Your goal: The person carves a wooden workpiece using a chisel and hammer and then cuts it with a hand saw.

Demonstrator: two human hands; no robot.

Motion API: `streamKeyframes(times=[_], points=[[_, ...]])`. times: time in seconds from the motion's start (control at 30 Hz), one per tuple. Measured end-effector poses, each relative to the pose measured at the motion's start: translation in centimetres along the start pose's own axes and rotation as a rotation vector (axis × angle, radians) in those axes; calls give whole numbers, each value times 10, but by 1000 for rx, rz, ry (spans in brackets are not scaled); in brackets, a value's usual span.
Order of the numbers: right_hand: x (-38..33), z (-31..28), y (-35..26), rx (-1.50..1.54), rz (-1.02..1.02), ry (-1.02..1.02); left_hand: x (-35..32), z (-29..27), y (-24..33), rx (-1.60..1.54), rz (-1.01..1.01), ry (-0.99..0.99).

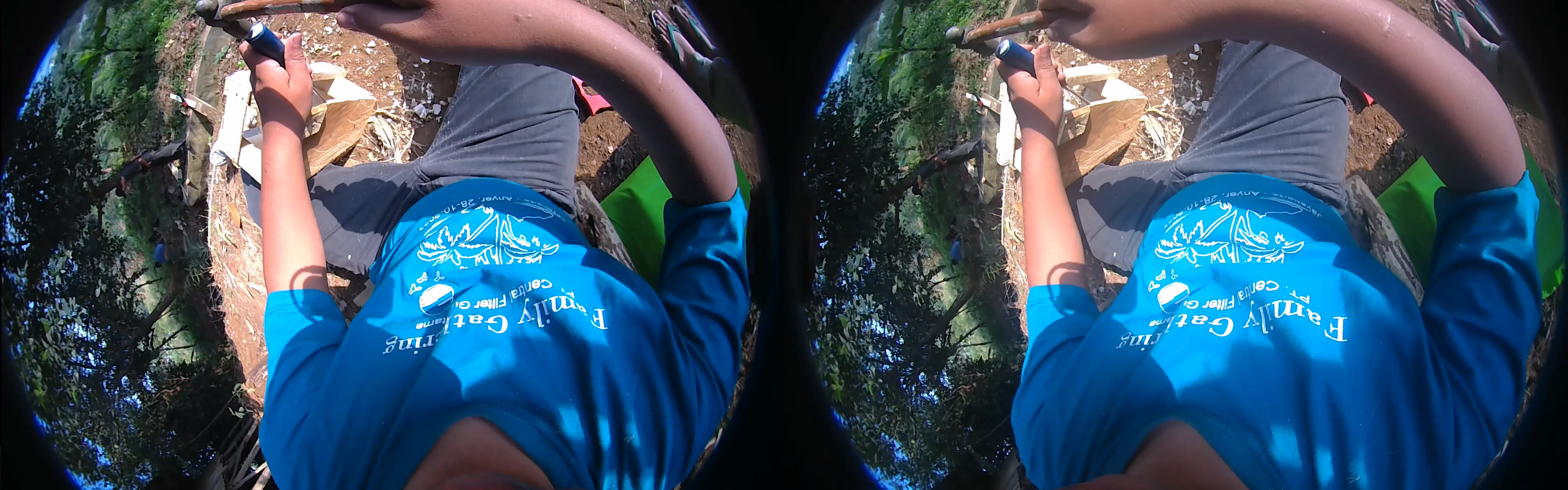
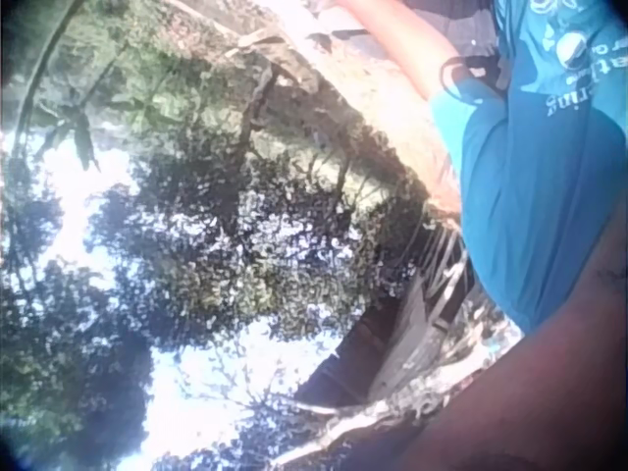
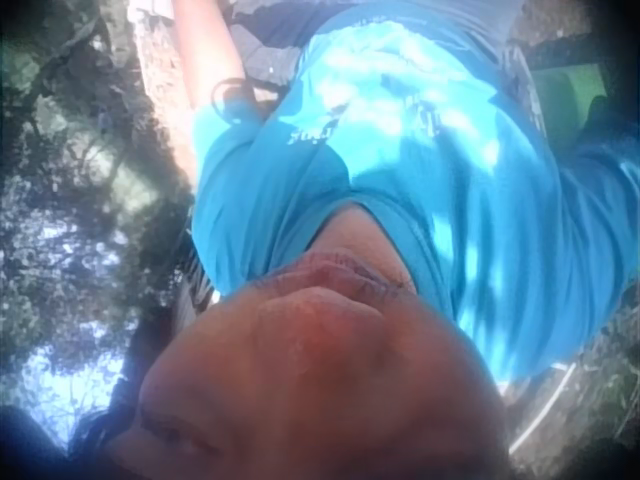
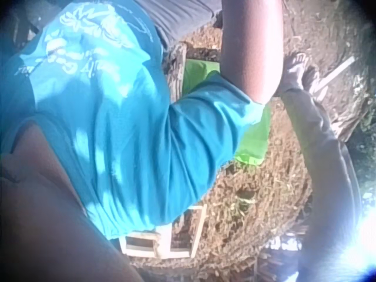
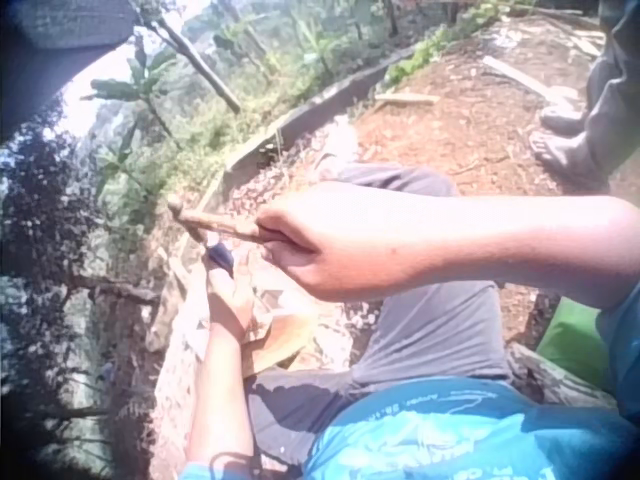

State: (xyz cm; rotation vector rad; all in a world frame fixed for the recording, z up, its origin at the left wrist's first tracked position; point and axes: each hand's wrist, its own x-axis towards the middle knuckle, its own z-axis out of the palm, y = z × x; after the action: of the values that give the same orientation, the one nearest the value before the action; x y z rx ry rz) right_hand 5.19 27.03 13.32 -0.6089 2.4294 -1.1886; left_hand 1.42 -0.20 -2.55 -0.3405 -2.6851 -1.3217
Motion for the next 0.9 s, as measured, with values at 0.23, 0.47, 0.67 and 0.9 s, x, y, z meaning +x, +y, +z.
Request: streamKeyframes(times=[0.23,0.47,0.67,0.9], points=[[0,6,13,14,-66,37,-3,0,-6,-105,-56,4],[-7,3,14,84,-76,-67,1,1,-23,105,124,20],[7,36,47,19,-194,157,0,8,-11,26,28,-35],[0,17,30,118,-127,-1,-6,9,-27,9,28,-54]])
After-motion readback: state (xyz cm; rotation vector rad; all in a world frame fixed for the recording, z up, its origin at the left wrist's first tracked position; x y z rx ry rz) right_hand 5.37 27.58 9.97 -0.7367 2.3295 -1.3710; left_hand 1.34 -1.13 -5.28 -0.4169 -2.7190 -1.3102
